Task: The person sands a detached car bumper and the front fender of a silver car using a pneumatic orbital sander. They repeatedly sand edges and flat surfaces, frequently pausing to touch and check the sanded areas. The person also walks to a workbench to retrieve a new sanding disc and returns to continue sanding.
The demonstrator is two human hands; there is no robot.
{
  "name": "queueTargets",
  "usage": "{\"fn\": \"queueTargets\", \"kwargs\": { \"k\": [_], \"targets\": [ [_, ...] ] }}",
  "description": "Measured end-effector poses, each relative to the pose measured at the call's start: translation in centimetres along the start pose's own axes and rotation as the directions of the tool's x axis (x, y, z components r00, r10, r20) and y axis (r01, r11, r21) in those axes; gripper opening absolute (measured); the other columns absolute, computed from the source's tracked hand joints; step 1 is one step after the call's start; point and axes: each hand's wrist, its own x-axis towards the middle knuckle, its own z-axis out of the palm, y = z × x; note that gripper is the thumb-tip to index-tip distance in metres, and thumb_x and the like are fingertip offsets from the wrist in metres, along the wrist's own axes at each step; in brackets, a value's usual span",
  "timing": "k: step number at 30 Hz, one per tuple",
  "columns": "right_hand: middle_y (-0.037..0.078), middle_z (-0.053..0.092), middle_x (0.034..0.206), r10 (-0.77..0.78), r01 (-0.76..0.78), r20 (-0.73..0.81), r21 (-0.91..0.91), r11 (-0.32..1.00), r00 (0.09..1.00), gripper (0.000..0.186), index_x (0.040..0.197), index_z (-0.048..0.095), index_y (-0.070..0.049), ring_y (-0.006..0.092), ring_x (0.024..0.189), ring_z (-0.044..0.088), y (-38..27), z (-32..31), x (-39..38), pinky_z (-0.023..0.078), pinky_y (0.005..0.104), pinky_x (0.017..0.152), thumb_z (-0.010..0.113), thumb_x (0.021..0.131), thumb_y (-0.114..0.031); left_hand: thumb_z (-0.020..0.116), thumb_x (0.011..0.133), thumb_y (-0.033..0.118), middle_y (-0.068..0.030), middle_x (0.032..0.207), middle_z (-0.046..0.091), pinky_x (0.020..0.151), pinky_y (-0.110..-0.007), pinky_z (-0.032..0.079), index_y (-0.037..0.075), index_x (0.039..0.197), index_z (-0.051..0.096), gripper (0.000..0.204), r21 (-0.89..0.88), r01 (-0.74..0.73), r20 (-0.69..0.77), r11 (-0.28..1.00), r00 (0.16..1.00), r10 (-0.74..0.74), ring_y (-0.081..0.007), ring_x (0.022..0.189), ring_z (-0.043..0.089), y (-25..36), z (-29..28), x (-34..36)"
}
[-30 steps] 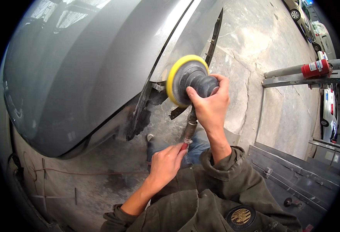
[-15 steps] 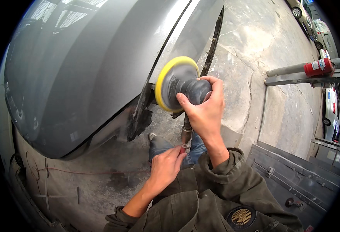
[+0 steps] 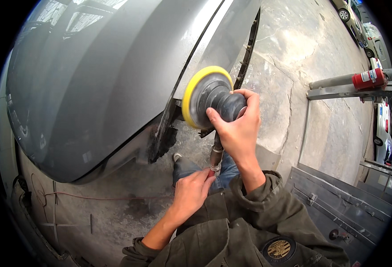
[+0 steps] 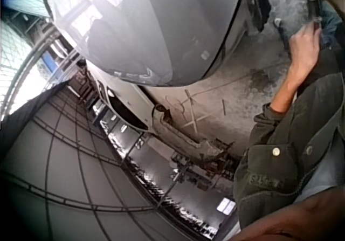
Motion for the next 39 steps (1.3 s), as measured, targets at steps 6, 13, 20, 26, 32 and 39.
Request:
{"fn": "queueTargets", "kwargs": {
  "k": [6,13,20,26,32,39],
  "targets": [
    [0.008,0.054,0.092,0.052,-0.052,0.003,0.002,0.999,0.999,0.061,0.117,0.056,-0.003,0.0177,0.070,0.050,0.1,0.0,0.1,0.045,0.0341,0.066,0.090,0.067,-0.017,0.075,0.091,0.013,-0.0171,0.090,0.072,0.067,-0.042,0.055,0.000,0.102,0.072,0.018,0.016,0.038,0.030,0.999,0.999,-0.038,-0.0374,0.078,0.070,0.1,-0.2,0.2],
    [0.007,0.053,0.088,0.032,-0.032,-0.057,0.011,0.999,0.998,0.061,0.116,0.057,-0.004,0.0182,0.064,0.049,0.7,0.2,0.8,0.046,0.0351,0.064,0.090,0.067,-0.018,0.074,0.091,0.013,-0.0180,0.091,0.072,0.068,-0.042,0.055,0.000,0.104,0.072,0.019,0.015,0.056,0.017,0.998,0.998,-0.056,-0.0382,0.079,0.070,0.3,-0.3,0.5],
    [0.008,0.055,0.092,0.023,-0.024,-0.052,-0.021,0.999,0.998,0.062,0.117,0.056,-0.005,0.0187,0.068,0.051,1.4,0.3,0.9,0.046,0.0359,0.066,0.090,0.067,-0.017,0.074,0.091,0.013,-0.0183,0.090,0.072,0.067,-0.042,0.055,-0.001,0.105,0.073,0.019,0.013,0.025,-0.005,1.000,1.000,-0.025,-0.0381,0.079,0.070,0.0,0.2,0.5],
    [0.010,0.055,0.097,-0.003,0.004,-0.030,0.034,0.999,1.000,0.062,0.117,0.055,-0.004,0.0203,0.069,0.050,0.9,0.3,0.3,0.047,0.0370,0.067,0.089,0.068,-0.016,0.074,0.091,0.012,-0.0186,0.090,0.072,0.067,-0.043,0.055,-0.001,0.105,0.072,0.019,0.031,0.059,0.030,0.998,0.998,-0.060,-0.0380,0.079,0.070,0.3,0.0,0.7],
    [0.010,0.056,0.097,-0.046,0.045,-0.039,-0.016,0.999,0.998,0.062,0.118,0.055,-0.004,0.0198,0.067,0.052,1.0,0.3,0.1,0.048,0.0376,0.066,0.089,0.069,-0.016,0.074,0.091,0.012,-0.0184,0.089,0.072,0.066,-0.043,0.054,0.000,0.102,0.072,0.016,0.023,0.037,0.027,0.999,0.999,-0.038,-0.0387,0.078,0.069,-0.2,0.7,0.3],
    [0.008,0.056,0.097,-0.039,0.037,-0.038,-0.050,0.998,0.999,0.063,0.118,0.055,-0.003,0.0199,0.062,0.052,0.9,0.0,0.0,0.047,0.0369,0.063,0.090,0.067,-0.016,0.073,0.091,0.012,-0.0188,0.088,0.071,0.065,-0.043,0.054,0.000,0.099,0.071,0.015,0.016,0.038,0.041,0.999,0.998,-0.039,-0.0394,0.077,0.068,0.2,0.4,0.7]
  ]
}}
